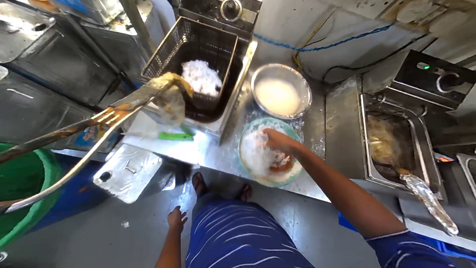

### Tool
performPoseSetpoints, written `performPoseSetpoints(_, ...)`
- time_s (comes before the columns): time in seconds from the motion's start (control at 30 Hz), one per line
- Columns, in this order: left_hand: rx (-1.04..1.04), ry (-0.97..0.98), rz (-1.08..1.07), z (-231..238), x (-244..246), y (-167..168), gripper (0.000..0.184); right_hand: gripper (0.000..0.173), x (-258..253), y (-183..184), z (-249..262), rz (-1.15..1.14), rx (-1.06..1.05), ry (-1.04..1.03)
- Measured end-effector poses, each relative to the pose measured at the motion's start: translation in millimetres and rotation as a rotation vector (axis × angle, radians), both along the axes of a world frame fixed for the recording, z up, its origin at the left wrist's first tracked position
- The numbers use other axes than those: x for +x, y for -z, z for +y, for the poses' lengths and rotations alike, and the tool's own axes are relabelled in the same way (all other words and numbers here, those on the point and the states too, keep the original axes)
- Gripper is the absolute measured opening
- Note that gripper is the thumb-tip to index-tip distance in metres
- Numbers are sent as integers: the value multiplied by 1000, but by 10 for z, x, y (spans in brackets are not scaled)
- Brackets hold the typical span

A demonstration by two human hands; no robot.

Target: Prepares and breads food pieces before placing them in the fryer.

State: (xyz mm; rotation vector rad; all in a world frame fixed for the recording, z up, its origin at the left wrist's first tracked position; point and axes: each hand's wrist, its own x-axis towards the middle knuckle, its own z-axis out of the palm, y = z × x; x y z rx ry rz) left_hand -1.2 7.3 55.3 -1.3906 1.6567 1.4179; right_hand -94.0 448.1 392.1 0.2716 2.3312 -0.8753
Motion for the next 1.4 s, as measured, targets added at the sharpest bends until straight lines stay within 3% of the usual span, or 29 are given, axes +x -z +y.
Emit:
performPoseSetpoints(0.13,12,17,-25,-28,42,-29,50,34,8,225,-73,41,509,-109)
performPoseSetpoints(0.2,4,30,-15,-32,65,7,50,42,31,191,-181,103,593,-119)
performPoseSetpoints(0.3,18,17,-15,-102,110,91,51,49,115,259,-427,19,581,-246)
performPoseSetpoints(0.37,28,19,-24,-57,69,34,50,36,142,486,-540,-25,576,-309)
performPoseSetpoints(0.43,28,43,-30,36,9,-99,47,21,143,718,-557,101,601,-325)
performPoseSetpoints(0.5,41,46,-11,37,-28,-5,48,21,78,774,-499,164,570,-342)
performPoseSetpoints(0.6,64,81,11,78,-148,-40,48,22,-71,515,-335,79,447,-331)
performPoseSetpoints(0.8,54,36,29,38,-195,0,47,31,-46,42,-123,-10,-34,64)
performPoseSetpoints(0.83,55,39,18,20,-178,-9,47,30,-42,78,-92,-19,0,54)
performPoseSetpoints(0.93,47,64,-14,-45,-111,23,48,28,-8,302,-23,79,389,-93)
performPoseSetpoints(1.0,49,67,-24,-64,-95,44,49,34,14,264,-57,120,483,-128)
performPoseSetpoints(1.13,21,89,-38,-59,-49,-63,48,41,186,202,-527,-30,483,-312)
performPoseSetpoints(1.23,33,121,-20,52,-93,-217,48,21,289,572,-795,43,546,-301)
performPoseSetpoints(1.3,43,116,4,108,-134,-235,48,18,159,646,-729,65,525,-277)
performPoseSetpoints(1.4,41,115,36,111,-207,-184,47,24,-101,458,-421,38,388,-222)
